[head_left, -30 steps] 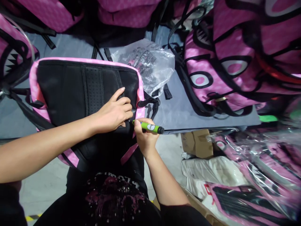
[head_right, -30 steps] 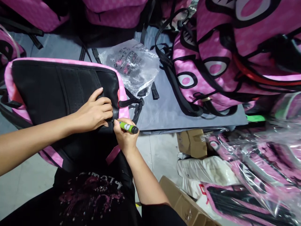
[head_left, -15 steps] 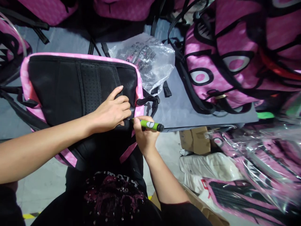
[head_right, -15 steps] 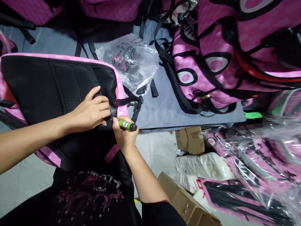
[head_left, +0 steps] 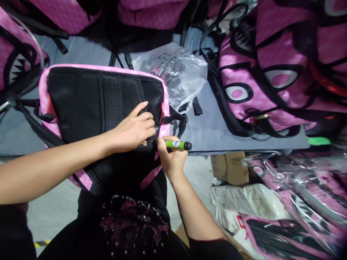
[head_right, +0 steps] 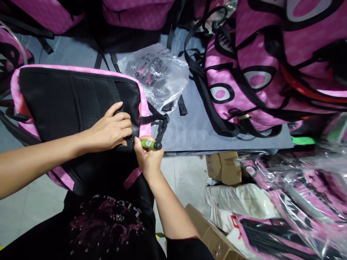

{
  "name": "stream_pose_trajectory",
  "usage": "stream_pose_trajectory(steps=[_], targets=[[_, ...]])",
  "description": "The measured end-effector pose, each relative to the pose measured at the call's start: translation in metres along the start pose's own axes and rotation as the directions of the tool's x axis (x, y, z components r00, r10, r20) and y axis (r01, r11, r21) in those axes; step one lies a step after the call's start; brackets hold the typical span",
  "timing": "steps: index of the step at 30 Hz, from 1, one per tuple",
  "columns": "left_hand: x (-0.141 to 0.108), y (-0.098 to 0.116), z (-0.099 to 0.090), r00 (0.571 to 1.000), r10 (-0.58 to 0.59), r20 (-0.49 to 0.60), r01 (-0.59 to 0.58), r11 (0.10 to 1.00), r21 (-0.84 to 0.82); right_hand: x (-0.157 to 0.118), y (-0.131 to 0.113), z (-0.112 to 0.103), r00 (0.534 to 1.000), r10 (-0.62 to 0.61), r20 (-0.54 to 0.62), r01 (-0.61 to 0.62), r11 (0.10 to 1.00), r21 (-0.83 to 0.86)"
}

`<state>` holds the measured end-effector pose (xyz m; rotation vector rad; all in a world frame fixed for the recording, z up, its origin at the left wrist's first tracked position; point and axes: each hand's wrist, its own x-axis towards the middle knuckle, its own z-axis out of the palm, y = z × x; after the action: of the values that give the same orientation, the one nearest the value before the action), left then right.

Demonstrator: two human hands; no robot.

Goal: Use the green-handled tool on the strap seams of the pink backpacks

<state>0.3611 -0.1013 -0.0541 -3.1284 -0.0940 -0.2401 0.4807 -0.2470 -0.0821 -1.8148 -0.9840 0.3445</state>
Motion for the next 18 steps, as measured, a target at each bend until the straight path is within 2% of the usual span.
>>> stream_pose_trajectory(steps=[10,18], targets=[[0.004,0.004,-0.004,0.999,-0.008,-0.037,0.007,0.999,-0.046,-0.002,0.003,-0.005,0.998,-0.052,0.031,0.05,0.997,0.056],[0.003,0.001,-0.004,1.0,0.014,-0.021,-0.014,1.0,-0.01,0.003,0.019,-0.004,0.997,-0.06,0.058,0.058,0.998,0.032]])
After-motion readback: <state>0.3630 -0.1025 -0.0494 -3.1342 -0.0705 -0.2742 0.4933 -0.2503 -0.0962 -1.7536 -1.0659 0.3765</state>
